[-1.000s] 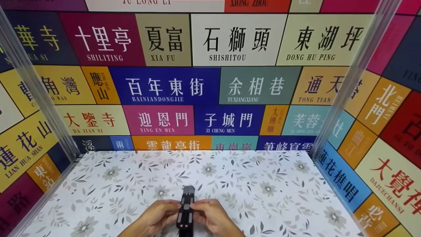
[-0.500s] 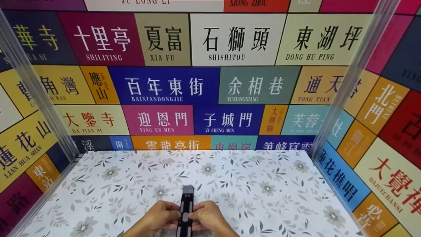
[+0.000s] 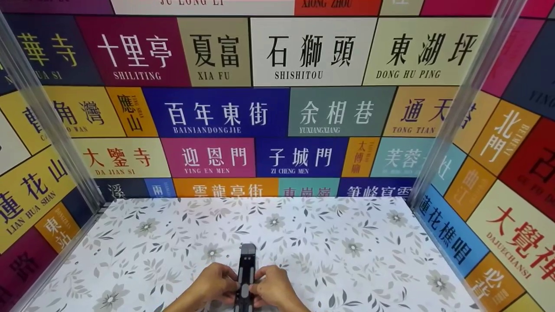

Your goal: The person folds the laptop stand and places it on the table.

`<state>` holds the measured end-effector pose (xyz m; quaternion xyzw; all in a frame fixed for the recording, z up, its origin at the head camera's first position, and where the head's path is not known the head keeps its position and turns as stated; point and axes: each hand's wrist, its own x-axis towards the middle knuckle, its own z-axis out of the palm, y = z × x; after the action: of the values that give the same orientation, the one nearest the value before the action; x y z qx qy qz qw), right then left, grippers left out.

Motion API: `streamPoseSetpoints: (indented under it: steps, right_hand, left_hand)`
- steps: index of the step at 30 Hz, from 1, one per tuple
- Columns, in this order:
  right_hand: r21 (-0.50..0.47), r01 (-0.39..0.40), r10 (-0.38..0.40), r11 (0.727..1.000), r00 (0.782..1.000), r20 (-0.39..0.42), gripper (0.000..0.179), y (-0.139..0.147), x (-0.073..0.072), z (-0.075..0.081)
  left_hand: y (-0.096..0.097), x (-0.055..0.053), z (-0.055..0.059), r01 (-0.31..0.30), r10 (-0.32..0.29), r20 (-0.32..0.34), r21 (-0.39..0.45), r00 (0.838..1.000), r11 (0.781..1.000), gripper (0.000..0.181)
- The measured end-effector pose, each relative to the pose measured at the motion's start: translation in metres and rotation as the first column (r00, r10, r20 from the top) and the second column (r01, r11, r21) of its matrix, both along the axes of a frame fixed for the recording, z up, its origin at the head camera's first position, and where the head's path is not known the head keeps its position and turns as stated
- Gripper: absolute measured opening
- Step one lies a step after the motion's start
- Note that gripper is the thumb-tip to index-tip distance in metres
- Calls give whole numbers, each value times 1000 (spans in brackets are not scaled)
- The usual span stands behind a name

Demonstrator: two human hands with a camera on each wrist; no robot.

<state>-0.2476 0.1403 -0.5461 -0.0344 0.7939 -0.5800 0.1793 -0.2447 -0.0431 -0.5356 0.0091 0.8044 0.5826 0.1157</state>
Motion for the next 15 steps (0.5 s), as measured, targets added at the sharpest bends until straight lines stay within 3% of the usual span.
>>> streamPoseSetpoints:
  steps: [7, 11, 15]
  right_hand:
    - [83, -43, 51, 996, 994, -98, 20, -1, 0, 3]
    - [183, -65, 98, 981, 979, -178, 14, -2, 0, 3]
    - [230, -82, 128, 970, 973, -193, 16, -2, 3, 5]
  left_hand:
    - [1, 0, -2, 0, -2, -45, -47, 999, 999, 12]
    - [0, 1, 1, 14, -23, -81, -118, 996, 993, 13]
    - [-3, 5, 4, 53, -80, -116, -216, 990, 975, 12]
